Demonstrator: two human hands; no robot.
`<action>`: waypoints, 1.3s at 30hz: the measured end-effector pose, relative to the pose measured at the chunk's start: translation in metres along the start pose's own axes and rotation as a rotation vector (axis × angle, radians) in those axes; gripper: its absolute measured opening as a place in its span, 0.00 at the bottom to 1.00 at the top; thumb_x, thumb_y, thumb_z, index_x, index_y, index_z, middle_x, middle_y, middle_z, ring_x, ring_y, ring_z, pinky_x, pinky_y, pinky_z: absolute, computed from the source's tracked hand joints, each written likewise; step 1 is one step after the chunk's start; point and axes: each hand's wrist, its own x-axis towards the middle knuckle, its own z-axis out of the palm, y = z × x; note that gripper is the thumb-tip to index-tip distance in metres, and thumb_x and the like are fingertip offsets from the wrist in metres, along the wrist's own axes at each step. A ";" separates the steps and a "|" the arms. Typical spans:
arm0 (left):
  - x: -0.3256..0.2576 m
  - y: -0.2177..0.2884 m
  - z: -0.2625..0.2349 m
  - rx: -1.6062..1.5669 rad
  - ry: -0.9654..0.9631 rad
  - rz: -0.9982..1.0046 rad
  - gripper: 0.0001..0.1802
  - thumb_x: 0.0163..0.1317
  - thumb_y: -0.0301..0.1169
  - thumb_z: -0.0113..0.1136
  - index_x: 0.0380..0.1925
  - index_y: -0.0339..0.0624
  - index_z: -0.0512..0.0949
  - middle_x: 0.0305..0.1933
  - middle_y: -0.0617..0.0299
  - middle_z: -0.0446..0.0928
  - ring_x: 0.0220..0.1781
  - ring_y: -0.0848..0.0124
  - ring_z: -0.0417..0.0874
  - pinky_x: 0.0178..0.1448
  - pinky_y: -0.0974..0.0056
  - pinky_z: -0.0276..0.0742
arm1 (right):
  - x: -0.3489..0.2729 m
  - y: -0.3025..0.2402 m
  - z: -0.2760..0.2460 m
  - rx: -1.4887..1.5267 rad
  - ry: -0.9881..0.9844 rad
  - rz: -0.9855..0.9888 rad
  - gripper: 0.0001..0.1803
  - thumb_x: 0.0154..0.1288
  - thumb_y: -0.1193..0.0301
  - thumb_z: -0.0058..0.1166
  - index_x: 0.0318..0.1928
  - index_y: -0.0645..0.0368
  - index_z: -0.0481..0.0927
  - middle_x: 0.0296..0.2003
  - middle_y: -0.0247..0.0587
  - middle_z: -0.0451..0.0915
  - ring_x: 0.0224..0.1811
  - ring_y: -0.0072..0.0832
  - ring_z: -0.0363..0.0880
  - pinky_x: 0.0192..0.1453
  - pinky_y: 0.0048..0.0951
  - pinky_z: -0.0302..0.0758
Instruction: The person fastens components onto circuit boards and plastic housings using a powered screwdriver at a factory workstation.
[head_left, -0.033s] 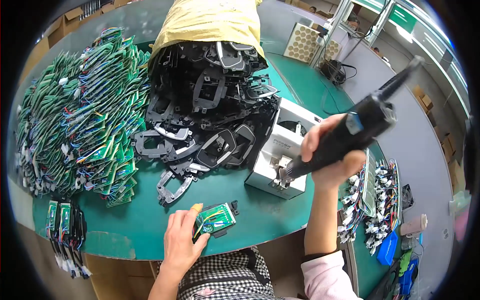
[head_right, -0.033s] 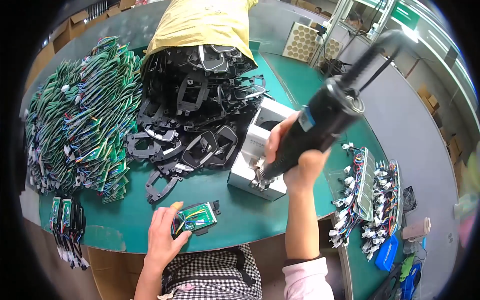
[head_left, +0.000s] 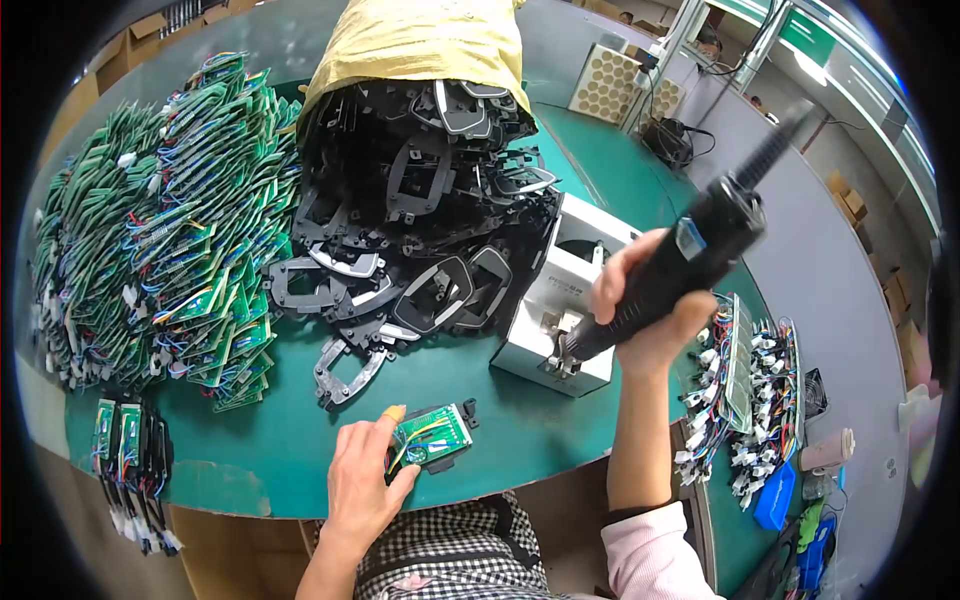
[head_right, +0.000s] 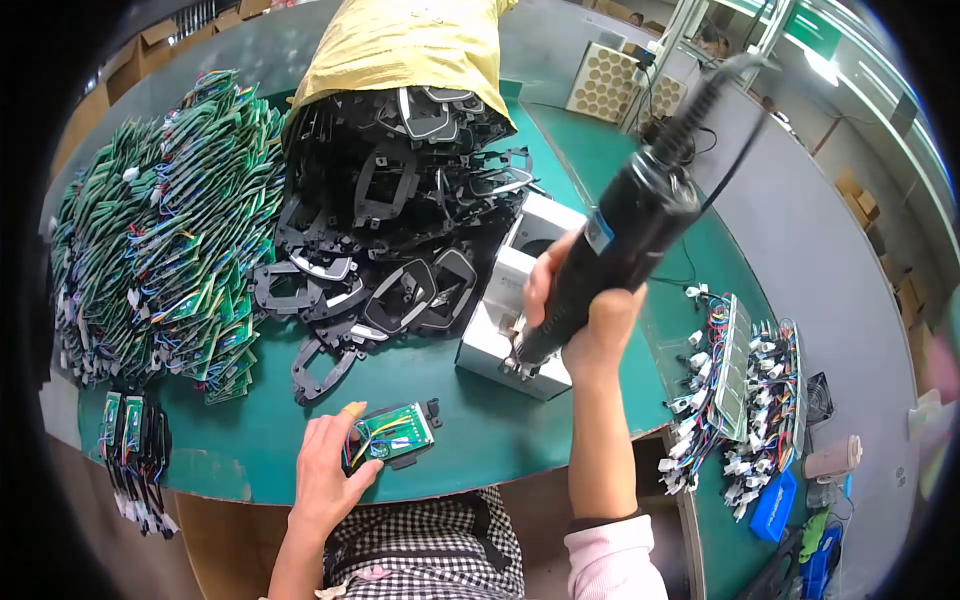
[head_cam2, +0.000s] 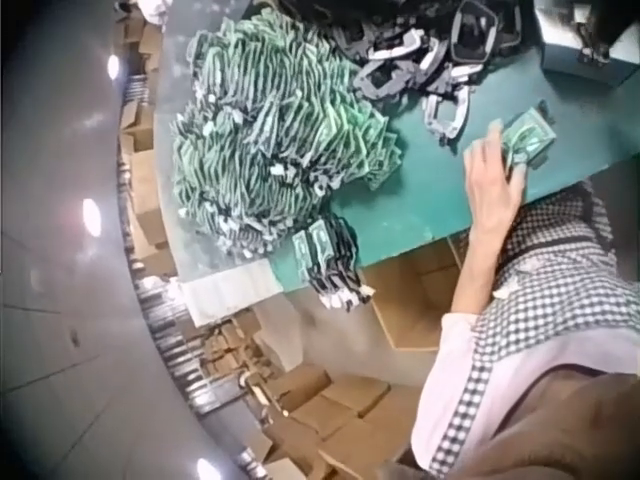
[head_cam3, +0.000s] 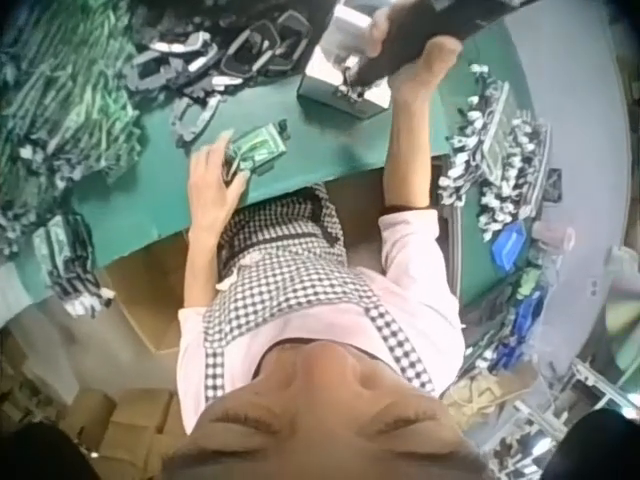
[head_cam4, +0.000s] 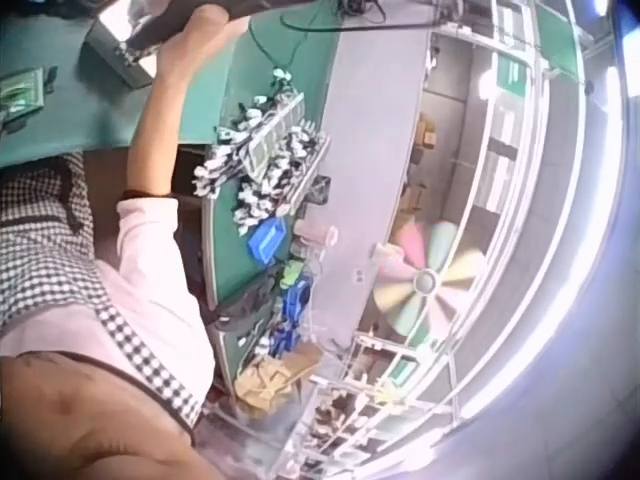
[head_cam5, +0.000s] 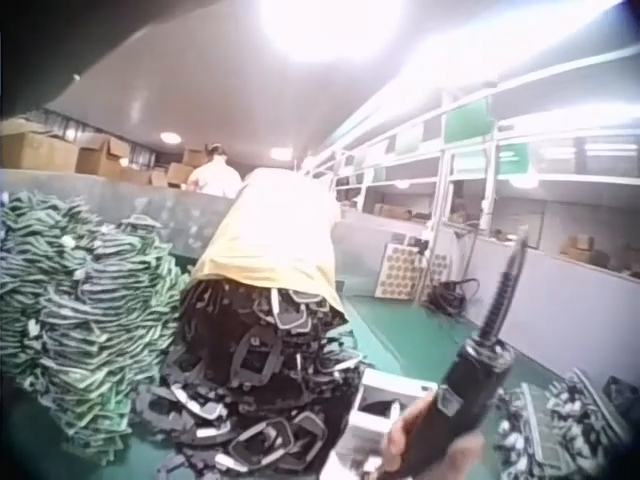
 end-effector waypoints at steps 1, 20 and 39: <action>0.000 -0.002 0.000 -0.013 0.003 0.002 0.35 0.36 0.24 0.66 0.51 0.42 0.68 0.35 0.56 0.72 0.41 0.59 0.70 0.46 0.59 0.68 | 0.000 0.001 0.006 0.051 0.031 0.021 0.44 0.43 0.29 0.46 0.36 0.63 0.63 0.17 0.39 0.67 0.12 0.25 0.65 0.15 0.21 0.64; 0.003 -0.019 0.001 -0.078 0.083 0.037 0.21 0.44 0.22 0.62 0.42 0.42 0.73 0.31 0.59 0.74 0.37 0.62 0.74 0.40 0.61 0.72 | -0.082 0.028 0.116 0.410 -0.118 0.311 0.48 0.37 0.27 0.49 0.38 0.63 0.62 0.18 0.41 0.69 0.12 0.25 0.66 0.16 0.23 0.67; 0.002 -0.029 0.003 -0.080 0.145 0.085 0.17 0.48 0.25 0.55 0.41 0.38 0.73 0.33 0.55 0.74 0.38 0.58 0.73 0.41 0.59 0.72 | -0.074 0.004 0.140 0.390 -0.622 0.233 0.13 0.57 0.68 0.56 0.27 0.65 0.70 0.15 0.39 0.71 0.15 0.27 0.69 0.20 0.25 0.65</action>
